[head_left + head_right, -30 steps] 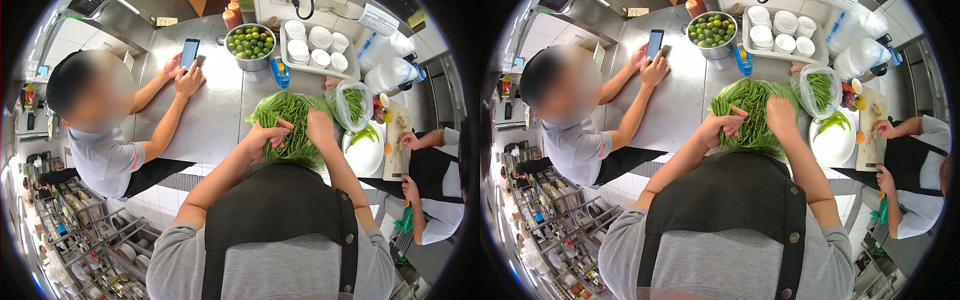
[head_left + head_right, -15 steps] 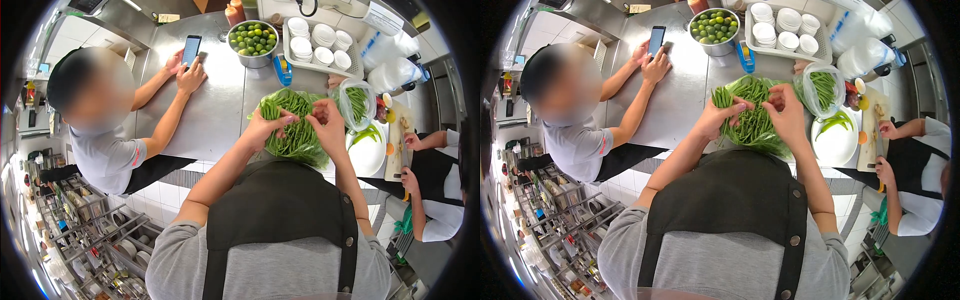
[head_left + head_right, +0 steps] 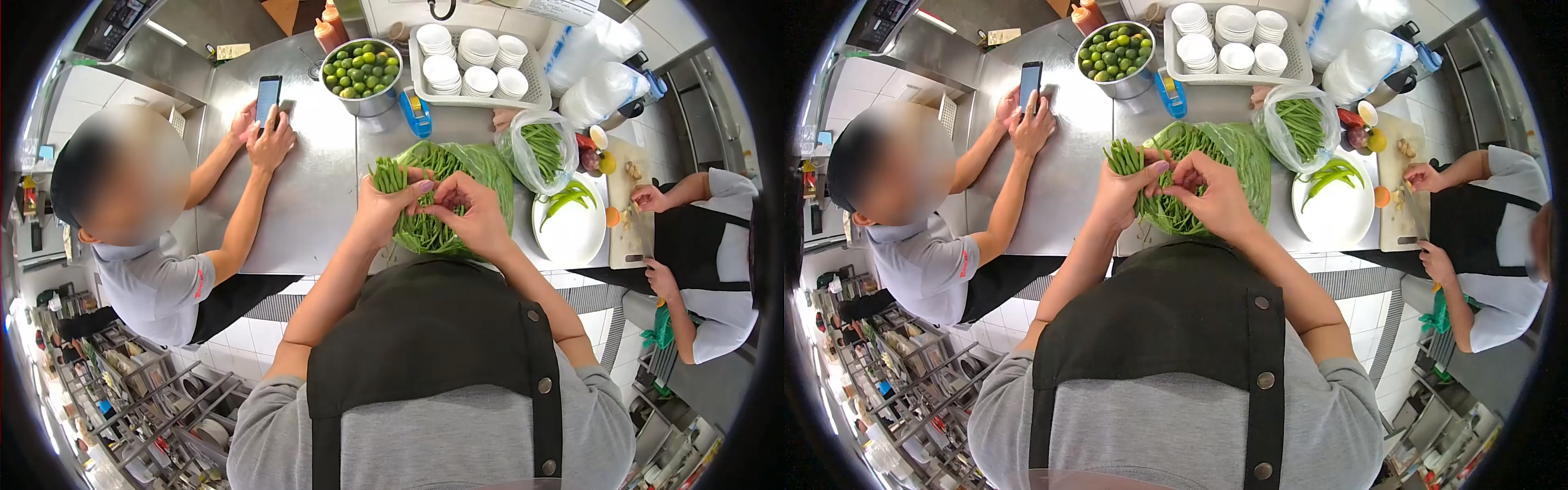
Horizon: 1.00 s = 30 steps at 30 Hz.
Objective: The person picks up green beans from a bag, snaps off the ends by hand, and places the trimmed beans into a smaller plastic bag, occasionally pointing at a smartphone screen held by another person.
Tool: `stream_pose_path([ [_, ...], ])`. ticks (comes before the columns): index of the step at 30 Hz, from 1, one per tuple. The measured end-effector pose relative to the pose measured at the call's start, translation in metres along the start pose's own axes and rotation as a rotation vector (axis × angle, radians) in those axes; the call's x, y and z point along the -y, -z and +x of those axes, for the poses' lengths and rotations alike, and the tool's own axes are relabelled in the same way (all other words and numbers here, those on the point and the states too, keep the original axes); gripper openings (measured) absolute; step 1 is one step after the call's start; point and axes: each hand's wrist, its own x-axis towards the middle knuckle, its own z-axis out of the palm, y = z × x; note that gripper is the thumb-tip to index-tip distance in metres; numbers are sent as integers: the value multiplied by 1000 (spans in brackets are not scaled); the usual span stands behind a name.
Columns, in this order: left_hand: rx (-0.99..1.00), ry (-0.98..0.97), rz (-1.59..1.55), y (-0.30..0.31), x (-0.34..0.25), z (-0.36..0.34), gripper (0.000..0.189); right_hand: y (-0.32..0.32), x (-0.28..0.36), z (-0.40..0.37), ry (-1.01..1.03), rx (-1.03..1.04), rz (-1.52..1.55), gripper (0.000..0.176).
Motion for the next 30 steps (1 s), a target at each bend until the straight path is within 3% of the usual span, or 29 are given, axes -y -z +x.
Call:
stream_pose_path([
  [3, -7, 8, -26, 3, 3, -1, 15, 7, 5, 6, -20, 38, 11, 18],
  [6, 74, 58, -26, 5, -3, -4, 12, 9, 7, 19, -61, -12, 277, 11],
  [9, 156, 153, 22, 7, -5, -8, 13, 11, 20, 29, -80, 36, 251, 13],
  [12, 157, 207, -69, 6, -6, -13, 15, 15, 14, 35, -131, 184, 400, 12],
  [15, 88, 307, -174, 3, -8, -16, 16, 8, 6, 37, -96, 137, 385, 11],
  [18, 29, 368, -278, 3, 1, -13, 16, 0, 13, 33, 225, -59, -214, 10],
  [21, -16, 335, -160, -4, 4, -16, 17, 1, -15, 40, 408, -220, -491, 13],
  [22, -41, 310, -154, -8, 6, -17, 18, 4, -20, 40, 325, -229, -480, 22],
  [26, -56, 256, -175, -1, 5, -12, 16, 28, -26, 30, -227, 226, -773, 38],
  [29, -158, 156, -285, 1, -1, -7, 16, 25, -40, 13, -381, 337, -22, 38],
  [30, -163, 106, -287, 6, 0, -4, 17, 23, -32, 10, -320, 404, 185, 38],
])
